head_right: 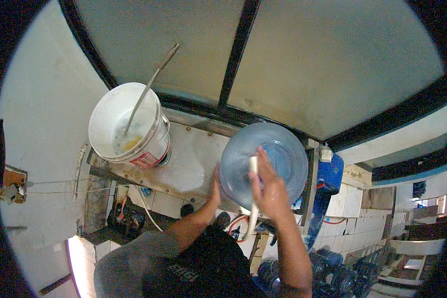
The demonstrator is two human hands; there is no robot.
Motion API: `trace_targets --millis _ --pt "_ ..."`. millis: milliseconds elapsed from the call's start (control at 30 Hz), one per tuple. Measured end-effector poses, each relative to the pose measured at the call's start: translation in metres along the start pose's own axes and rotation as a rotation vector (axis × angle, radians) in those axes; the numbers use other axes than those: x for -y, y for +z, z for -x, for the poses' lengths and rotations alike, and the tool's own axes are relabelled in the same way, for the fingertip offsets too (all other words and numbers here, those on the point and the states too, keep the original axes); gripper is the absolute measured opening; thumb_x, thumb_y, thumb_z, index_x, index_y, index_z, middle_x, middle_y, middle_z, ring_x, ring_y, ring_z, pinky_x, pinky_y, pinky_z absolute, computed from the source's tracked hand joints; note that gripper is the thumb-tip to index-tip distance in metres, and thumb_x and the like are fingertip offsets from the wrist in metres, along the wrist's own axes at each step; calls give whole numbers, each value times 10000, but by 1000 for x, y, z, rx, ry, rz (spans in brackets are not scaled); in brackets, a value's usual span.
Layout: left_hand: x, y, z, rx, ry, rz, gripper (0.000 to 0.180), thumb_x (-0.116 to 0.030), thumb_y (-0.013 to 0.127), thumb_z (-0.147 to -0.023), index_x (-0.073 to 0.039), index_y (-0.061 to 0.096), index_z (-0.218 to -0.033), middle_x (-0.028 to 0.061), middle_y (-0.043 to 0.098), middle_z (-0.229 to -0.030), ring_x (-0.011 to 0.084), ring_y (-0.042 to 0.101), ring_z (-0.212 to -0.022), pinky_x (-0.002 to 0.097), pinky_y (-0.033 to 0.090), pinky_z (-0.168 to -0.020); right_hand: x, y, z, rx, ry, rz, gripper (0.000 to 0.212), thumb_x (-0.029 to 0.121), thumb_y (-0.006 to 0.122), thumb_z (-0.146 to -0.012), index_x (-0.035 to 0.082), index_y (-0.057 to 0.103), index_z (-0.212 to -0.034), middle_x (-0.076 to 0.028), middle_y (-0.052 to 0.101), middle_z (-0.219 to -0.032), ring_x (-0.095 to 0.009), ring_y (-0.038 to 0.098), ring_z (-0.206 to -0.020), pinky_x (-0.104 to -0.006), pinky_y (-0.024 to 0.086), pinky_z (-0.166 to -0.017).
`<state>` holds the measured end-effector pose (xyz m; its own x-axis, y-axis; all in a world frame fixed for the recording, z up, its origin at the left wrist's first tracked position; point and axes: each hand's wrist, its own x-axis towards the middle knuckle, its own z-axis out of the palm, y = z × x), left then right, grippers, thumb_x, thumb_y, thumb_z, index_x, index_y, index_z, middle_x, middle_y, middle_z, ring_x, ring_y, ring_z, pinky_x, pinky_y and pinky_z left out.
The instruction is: The person wipes the top of a large water jug with a cloth, carries it to a storage area, and then cleans the exterior of a different jug using a sponge.
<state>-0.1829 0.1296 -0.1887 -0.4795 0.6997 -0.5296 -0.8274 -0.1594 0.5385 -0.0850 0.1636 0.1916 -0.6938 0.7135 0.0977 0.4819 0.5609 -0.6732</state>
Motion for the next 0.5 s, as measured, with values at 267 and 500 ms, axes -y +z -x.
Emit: trace_targets --millis 267,500 --pt "-54 52 7 356 90 56 670 -477 433 -1054 -40 363 -1557 119 488 -1509 239 403 -1432 382 302 -1192 -31 -24 2 152 -173 102 457 159 630 -983 5 554 -1406 -209 442 -1545 -375 417 -1438 -432 377 -1161" --pt "-165 136 78 572 327 -311 644 -419 438 -1059 3 376 -1541 138 439 -1556 243 375 -1450 373 237 -1210 -11 -30 4 171 -203 279 454 125 654 -959 43 573 -1398 -170 472 -1535 -370 421 -1441 -461 378 -1163"
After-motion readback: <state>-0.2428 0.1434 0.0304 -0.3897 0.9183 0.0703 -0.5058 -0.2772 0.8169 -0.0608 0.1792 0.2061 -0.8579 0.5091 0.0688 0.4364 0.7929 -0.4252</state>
